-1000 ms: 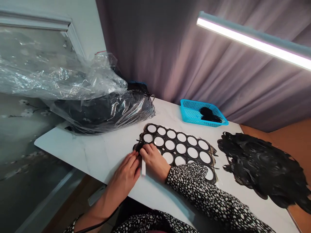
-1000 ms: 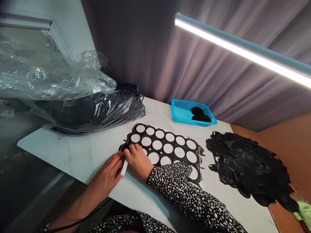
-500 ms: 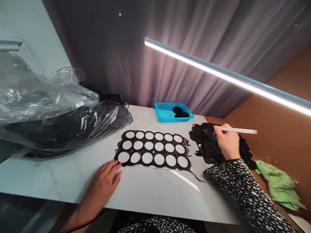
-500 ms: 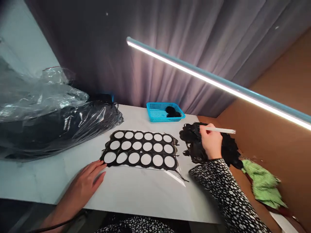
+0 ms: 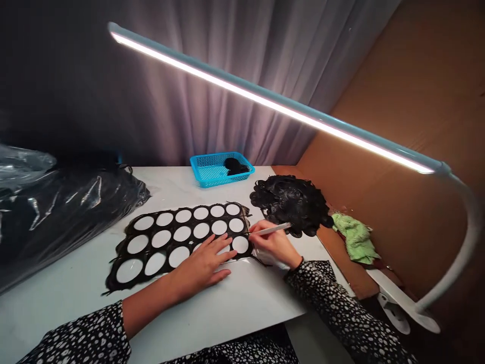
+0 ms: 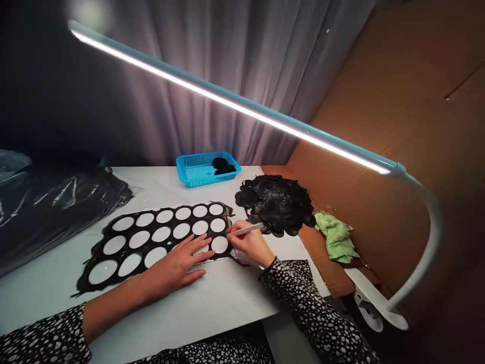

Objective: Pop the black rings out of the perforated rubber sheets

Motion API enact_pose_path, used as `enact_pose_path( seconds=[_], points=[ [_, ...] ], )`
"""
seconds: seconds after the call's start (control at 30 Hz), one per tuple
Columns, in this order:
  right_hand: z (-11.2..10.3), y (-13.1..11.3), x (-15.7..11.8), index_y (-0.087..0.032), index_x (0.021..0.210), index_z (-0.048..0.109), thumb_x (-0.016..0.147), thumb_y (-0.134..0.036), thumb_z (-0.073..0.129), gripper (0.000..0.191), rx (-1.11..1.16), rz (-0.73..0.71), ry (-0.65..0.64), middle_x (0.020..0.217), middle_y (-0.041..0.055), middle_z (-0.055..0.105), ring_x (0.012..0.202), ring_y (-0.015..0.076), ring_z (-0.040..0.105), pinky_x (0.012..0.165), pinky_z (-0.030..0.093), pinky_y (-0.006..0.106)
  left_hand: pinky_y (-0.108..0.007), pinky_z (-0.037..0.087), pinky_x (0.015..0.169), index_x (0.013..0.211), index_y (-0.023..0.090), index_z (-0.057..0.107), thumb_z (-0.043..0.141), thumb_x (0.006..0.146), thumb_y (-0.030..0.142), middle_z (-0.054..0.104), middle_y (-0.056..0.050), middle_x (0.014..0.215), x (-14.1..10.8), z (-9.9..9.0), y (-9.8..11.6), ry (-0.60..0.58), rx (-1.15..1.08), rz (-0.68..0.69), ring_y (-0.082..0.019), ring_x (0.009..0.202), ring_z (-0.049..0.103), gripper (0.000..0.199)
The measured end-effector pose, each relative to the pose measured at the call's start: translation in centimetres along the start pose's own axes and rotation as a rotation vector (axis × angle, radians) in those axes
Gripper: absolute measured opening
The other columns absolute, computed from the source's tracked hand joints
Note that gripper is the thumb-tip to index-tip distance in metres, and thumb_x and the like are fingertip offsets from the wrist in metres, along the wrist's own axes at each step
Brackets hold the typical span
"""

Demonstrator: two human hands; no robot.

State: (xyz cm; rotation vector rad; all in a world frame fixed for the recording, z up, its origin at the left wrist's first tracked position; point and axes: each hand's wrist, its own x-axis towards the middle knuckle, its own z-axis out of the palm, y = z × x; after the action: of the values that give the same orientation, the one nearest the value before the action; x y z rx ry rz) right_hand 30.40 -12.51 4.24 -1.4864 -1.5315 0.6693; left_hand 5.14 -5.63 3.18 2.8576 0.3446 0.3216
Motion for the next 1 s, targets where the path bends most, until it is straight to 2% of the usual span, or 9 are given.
enact_pose_path(
  seconds=[0.07, 0.13, 0.3, 0.5, 0.6, 0.73, 0.8, 0.93, 1.0],
  points=[
    [1.9, -0.1, -0.8, -0.019, 0.071, 0.057, 0.083, -0.026, 0.062, 0.014, 0.081, 0.019, -0.078, 0.085, 0.0041, 0.066, 0.080, 0.0182, 0.061, 0.072, 0.048, 0.030, -0.055, 0.032, 0.113, 0.140, 0.027, 0.049, 0.058, 0.095, 0.030, 0.045, -0.011, 0.149, 0.4, 0.3, -0.3, -0.025, -0.022, 0.031, -0.028, 0.140, 0.038, 0.046],
    [2.7, 0.0, -1.4, -0.019, 0.071, 0.056, 0.083, -0.024, 0.063, 0.015, 0.117, 0.031, -0.110, 0.087, 0.0038, 0.065, 0.083, 0.0179, 0.061, 0.075, 0.048, 0.031, -0.056, 0.031, 0.113, 0.141, 0.027, 0.048, 0.059, 0.095, 0.030, 0.043, -0.011, 0.151, 0.4, 0.4, -0.7, -0.039, -0.042, 0.055, -0.028, 0.141, 0.037, 0.048],
    [2.6, 0.3, -1.8, -0.019, 0.068, 0.053, 0.084, -0.022, 0.064, 0.020, 0.121, 0.012, -0.139, 0.090, 0.0039, 0.064, 0.088, 0.0180, 0.061, 0.081, 0.047, 0.032, -0.058, 0.031, 0.112, 0.142, 0.026, 0.047, 0.063, 0.092, 0.027, 0.038, -0.012, 0.153, 0.2, 0.5, -0.9, -0.047, -0.046, 0.072, -0.031, 0.142, 0.034, 0.053],
    [2.7, 0.3, -1.8, -0.020, 0.069, 0.051, 0.086, -0.021, 0.063, 0.021, 0.078, -0.015, -0.147, 0.090, 0.0035, 0.062, 0.087, 0.0174, 0.060, 0.077, 0.048, 0.030, -0.057, 0.029, 0.114, 0.141, 0.024, 0.048, 0.061, 0.093, 0.027, 0.038, -0.013, 0.153, 0.2, 0.7, -0.9, -0.071, -0.038, 0.063, -0.032, 0.142, 0.034, 0.050],
    [3.6, -0.2, -2.6, -0.020, 0.076, 0.052, 0.089, -0.017, 0.057, 0.015, -0.057, -0.100, -0.160, 0.092, 0.0050, 0.062, 0.084, 0.0178, 0.059, 0.074, 0.048, 0.030, -0.056, 0.027, 0.115, 0.141, 0.026, 0.048, 0.060, 0.094, 0.029, 0.031, -0.012, 0.157, 0.1, 0.8, -1.0, -0.079, -0.050, 0.048, -0.032, 0.144, 0.029, 0.049],
    [3.5, -0.2, -2.7, -0.019, 0.091, 0.057, 0.093, -0.014, 0.047, 0.012, -0.444, -0.332, -0.221, 0.096, 0.0102, 0.064, 0.089, 0.0229, 0.057, 0.079, 0.047, 0.036, -0.055, 0.026, 0.116, 0.137, 0.030, 0.052, 0.062, 0.092, 0.031, 0.014, -0.006, 0.163, -0.1, 0.9, -1.2, -0.055, -0.089, 0.019, -0.034, 0.147, 0.018, 0.046],
    [1.6, 0.8, -1.4, -0.018, 0.092, 0.058, 0.092, -0.014, 0.045, 0.013, -0.593, -0.333, -0.130, 0.093, 0.0114, 0.065, 0.087, 0.0244, 0.057, 0.079, 0.045, 0.037, -0.056, 0.026, 0.116, 0.138, 0.032, 0.051, 0.063, 0.091, 0.030, 0.011, -0.004, 0.163, -0.2, 0.9, -1.2, -0.053, -0.108, 0.022, -0.036, 0.147, 0.017, 0.048],
    [-3.8, 3.2, 2.6, -0.019, 0.079, 0.056, 0.089, -0.018, 0.046, 0.014, -0.724, -0.033, 0.333, 0.082, 0.0104, 0.066, 0.079, 0.0246, 0.058, 0.073, 0.043, 0.035, -0.056, 0.026, 0.115, 0.140, 0.033, 0.049, 0.063, 0.091, 0.033, 0.014, -0.004, 0.163, -0.2, 0.6, -1.0, -0.058, -0.112, 0.023, -0.037, 0.147, 0.017, 0.050],
    [-4.8, 3.5, 4.1, -0.020, 0.075, 0.056, 0.087, -0.021, 0.050, 0.013, -0.617, 0.032, 0.364, 0.082, 0.0080, 0.068, 0.077, 0.0227, 0.059, 0.072, 0.043, 0.033, -0.055, 0.028, 0.115, 0.141, 0.033, 0.048, 0.062, 0.092, 0.038, 0.024, -0.005, 0.160, 0.1, 0.6, -0.9, -0.052, -0.087, 0.013, -0.035, 0.146, 0.022, 0.051]
  ],
)
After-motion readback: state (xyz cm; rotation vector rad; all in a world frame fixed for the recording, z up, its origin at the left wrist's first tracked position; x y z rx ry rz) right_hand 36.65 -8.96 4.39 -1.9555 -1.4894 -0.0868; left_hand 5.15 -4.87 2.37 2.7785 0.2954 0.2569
